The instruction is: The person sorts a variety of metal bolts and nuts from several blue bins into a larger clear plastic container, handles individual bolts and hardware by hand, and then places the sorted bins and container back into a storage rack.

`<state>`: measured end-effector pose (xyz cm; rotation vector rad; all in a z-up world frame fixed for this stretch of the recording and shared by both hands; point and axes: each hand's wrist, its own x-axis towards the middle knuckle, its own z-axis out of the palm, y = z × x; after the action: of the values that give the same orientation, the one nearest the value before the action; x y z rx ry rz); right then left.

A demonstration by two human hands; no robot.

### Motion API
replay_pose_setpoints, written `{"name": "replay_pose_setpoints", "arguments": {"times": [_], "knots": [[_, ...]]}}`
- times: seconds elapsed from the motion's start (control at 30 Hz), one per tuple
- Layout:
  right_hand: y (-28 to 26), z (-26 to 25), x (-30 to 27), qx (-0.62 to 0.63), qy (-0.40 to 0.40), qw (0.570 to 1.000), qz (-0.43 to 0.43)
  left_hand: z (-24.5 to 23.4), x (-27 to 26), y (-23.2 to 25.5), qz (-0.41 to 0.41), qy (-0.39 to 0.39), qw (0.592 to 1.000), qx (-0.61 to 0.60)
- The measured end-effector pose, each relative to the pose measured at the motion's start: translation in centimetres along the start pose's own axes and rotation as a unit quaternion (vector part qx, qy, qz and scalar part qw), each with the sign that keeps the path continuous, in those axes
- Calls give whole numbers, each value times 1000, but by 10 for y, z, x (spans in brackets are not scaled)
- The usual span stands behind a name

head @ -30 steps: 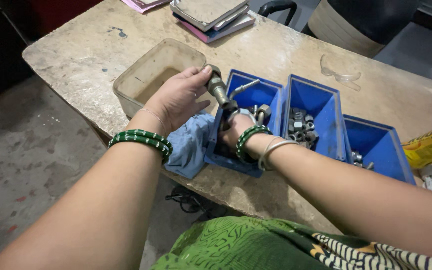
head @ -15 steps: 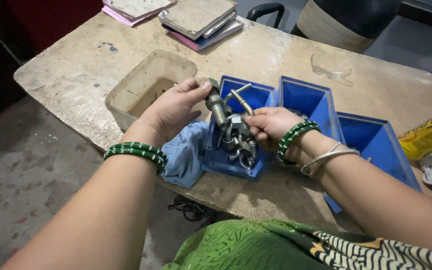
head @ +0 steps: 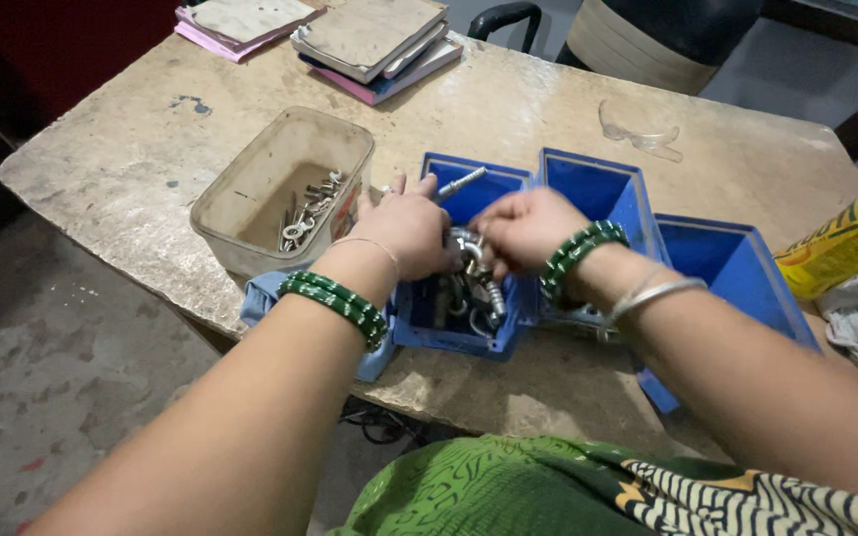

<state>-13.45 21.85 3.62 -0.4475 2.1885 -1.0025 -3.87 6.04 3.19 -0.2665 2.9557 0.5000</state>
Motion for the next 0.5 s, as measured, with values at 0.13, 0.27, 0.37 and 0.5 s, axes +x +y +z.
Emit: {"name": "replay_pose_setpoints", "arguments": {"times": [0.13, 0.27, 0.37, 0.5], "knots": [[-16, -14, 32, -237, 139, 939, -209, -2, -6, -3, 3, 11, 1000, 17], [-21, -15, 47, -513, 169, 777, -323, 9, -11, -5, 7, 125, 989, -79], [-19, -8, 52, -564, 191, 749, -292, 17, -12, -14, -9, 175, 977, -125], [-21, -12, 47, -570, 227, 745, -261, 30, -7, -26, -17, 188, 963, -190]]}}
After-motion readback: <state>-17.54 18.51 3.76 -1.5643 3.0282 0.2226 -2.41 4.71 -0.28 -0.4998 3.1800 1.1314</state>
